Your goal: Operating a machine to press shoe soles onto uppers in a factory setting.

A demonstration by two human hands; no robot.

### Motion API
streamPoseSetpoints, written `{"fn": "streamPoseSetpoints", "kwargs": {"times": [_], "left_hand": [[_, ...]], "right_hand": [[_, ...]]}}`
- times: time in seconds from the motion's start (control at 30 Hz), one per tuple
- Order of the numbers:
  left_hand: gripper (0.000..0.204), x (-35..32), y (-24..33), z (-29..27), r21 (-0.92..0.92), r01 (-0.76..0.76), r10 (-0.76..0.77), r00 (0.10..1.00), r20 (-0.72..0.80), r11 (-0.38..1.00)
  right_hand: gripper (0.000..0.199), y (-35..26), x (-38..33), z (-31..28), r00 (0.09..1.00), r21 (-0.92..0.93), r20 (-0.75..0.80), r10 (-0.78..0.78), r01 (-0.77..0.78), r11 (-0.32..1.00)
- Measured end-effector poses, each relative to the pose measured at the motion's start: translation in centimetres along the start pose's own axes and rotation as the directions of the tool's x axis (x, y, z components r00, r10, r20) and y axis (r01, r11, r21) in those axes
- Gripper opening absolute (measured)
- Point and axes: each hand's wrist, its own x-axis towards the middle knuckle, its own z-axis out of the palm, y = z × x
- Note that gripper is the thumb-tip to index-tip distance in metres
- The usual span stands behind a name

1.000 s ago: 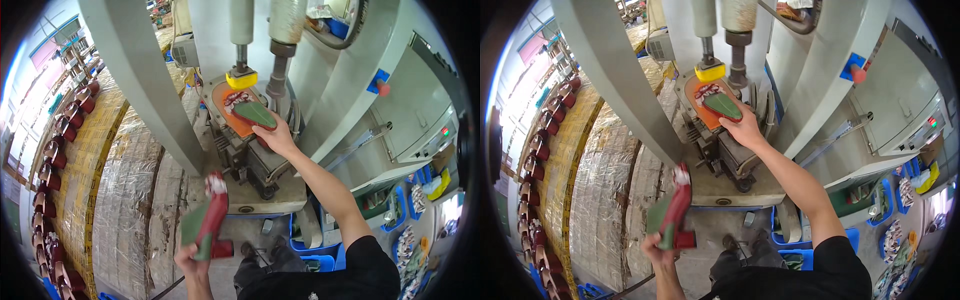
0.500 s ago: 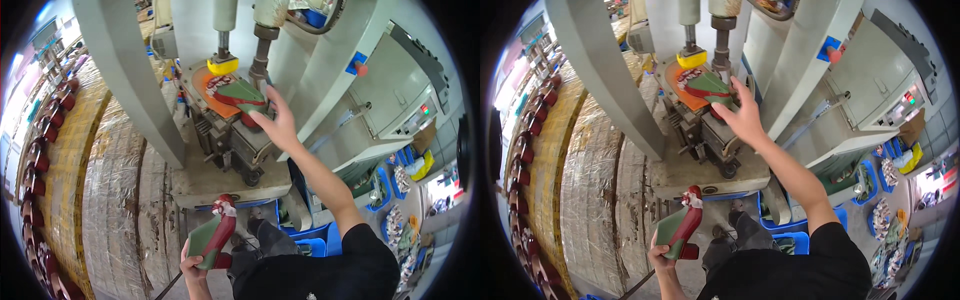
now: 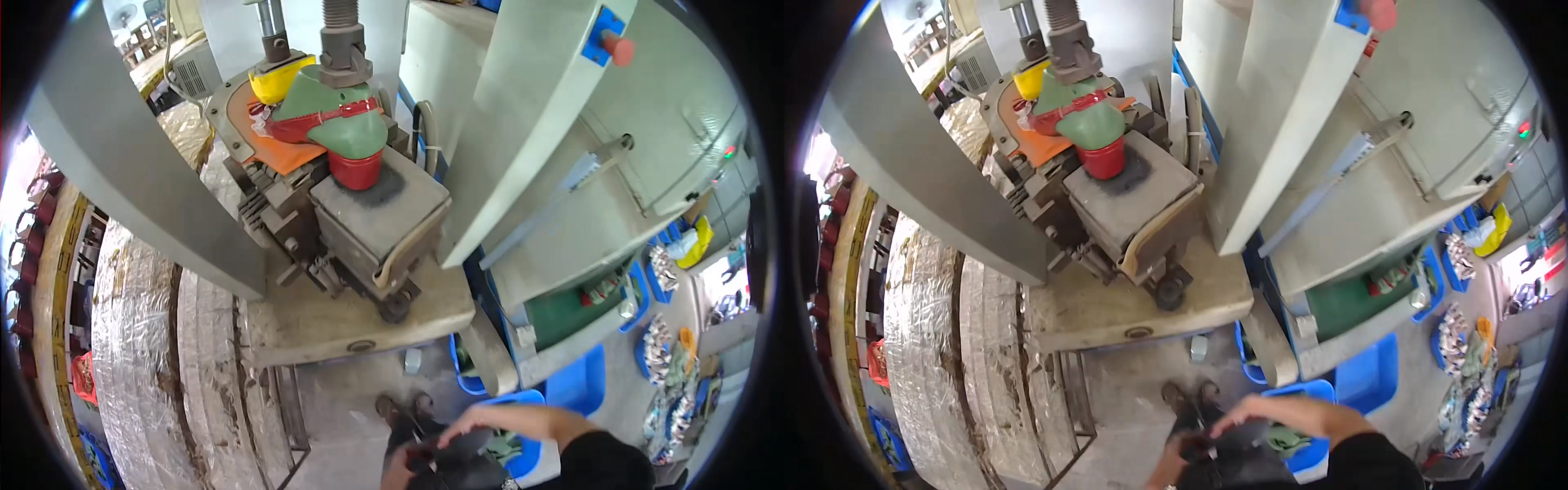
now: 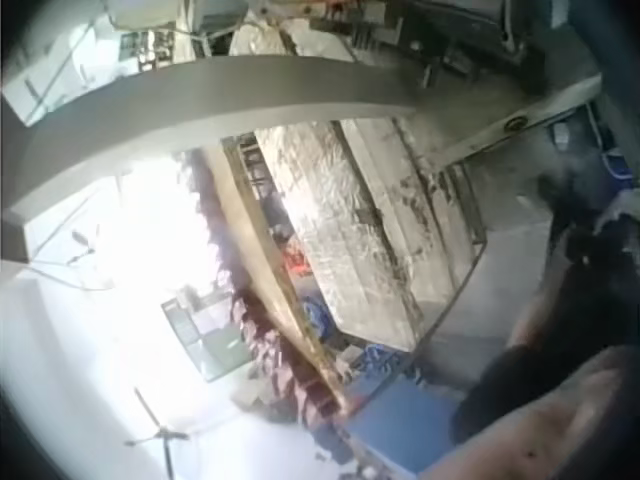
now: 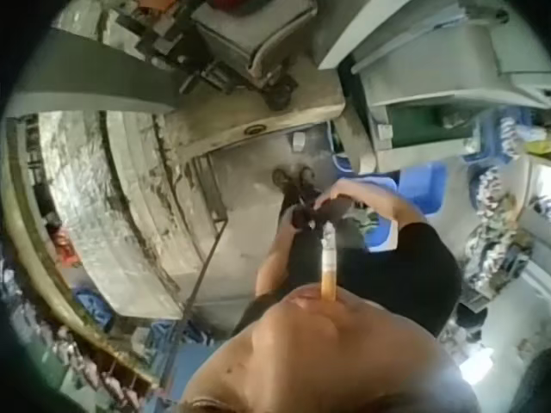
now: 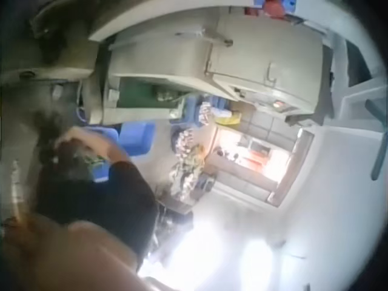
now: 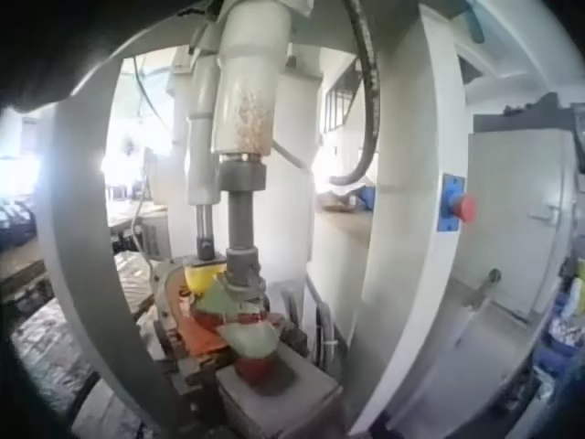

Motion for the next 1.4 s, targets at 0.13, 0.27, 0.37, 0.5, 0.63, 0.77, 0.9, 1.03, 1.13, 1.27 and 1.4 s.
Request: {"fn": "streamPoseSetpoints", "kwargs": {"times": [0.13, 0.27, 0.37, 0.5, 0.63, 0.77, 0.9, 1.03, 1.13, 1.27, 1.4], "left_hand": [[0.043, 2.1, -7.9, 1.6, -0.389, 0.466, -0.483, 0.874, 0.058, 0.795], [0.038, 4.7, -16.4, 1.1, -0.668, 0.433, -0.572, 0.820, 0.012, 0.606], [0.037, 6.9, -18.9, 0.4, -0.706, 0.428, -0.546, 0.835, 0.069, 0.565], [0.034, 8.4, -19.3, -2.6, -0.758, 0.547, -0.486, 0.800, 0.350, 0.354], [0.036, 10.4, -21.8, -4.5, -0.674, 0.599, -0.741, 0.662, 0.114, 0.432], [0.040, 9.7, -5.0, 2.1, -0.567, 0.595, -0.717, 0.697, 0.009, 0.570], [0.038, 9.0, -9.5, -0.1, -0.631, 0.517, -0.705, 0.706, -0.067, 0.578], [0.033, 10.0, -8.9, 0.5, -0.559, 0.680, -0.807, 0.590, 0.033, 0.475], [0.030, 9.5, -9.6, 1.2, -0.512, 0.731, -0.852, 0.523, -0.007, 0.452], [0.033, 9.2, -8.1, 0.0, -0.470, 0.751, -0.866, 0.496, -0.061, 0.464], [0.037, 8.5, -5.6, 0.1, -0.509, 0.778, -0.871, 0.480, 0.102, 0.369]], "right_hand": [[0.078, 10.3, 6.5, -4.0, 0.992, 0.053, -0.115, -0.045, 0.051, 0.997], [0.093, 9.5, 8.1, -5.8, 0.941, 0.098, -0.236, 0.244, -0.227, 0.969], [0.104, 13.5, 9.0, -8.1, 0.922, 0.072, -0.291, 0.257, -0.246, 0.966], [0.114, 12.5, 8.3, -7.7, 0.926, 0.050, -0.239, 0.293, -0.289, 0.956], [0.104, 8.8, 5.3, -5.4, 0.890, 0.002, -0.329, 0.316, -0.334, 0.943], [0.056, 17.6, 12.6, -10.8, 0.917, -0.201, -0.064, -0.394, 0.375, 0.905], [0.063, 10.3, 4.9, -6.7, 0.912, -0.446, -0.159, -0.379, 0.276, 0.851], [0.116, 7.0, 6.4, -4.2, 0.856, -0.025, -0.372, 0.358, -0.395, 0.918], [0.115, 5.7, 4.6, -3.1, 0.841, -0.089, -0.440, 0.316, -0.391, 0.916], [0.093, 4.2, 3.5, -2.3, 0.883, 0.028, -0.372, 0.286, -0.297, 0.954], [0.084, 3.8, 3.8, -1.1, 0.863, 0.039, -0.431, 0.262, -0.273, 0.961]]}}
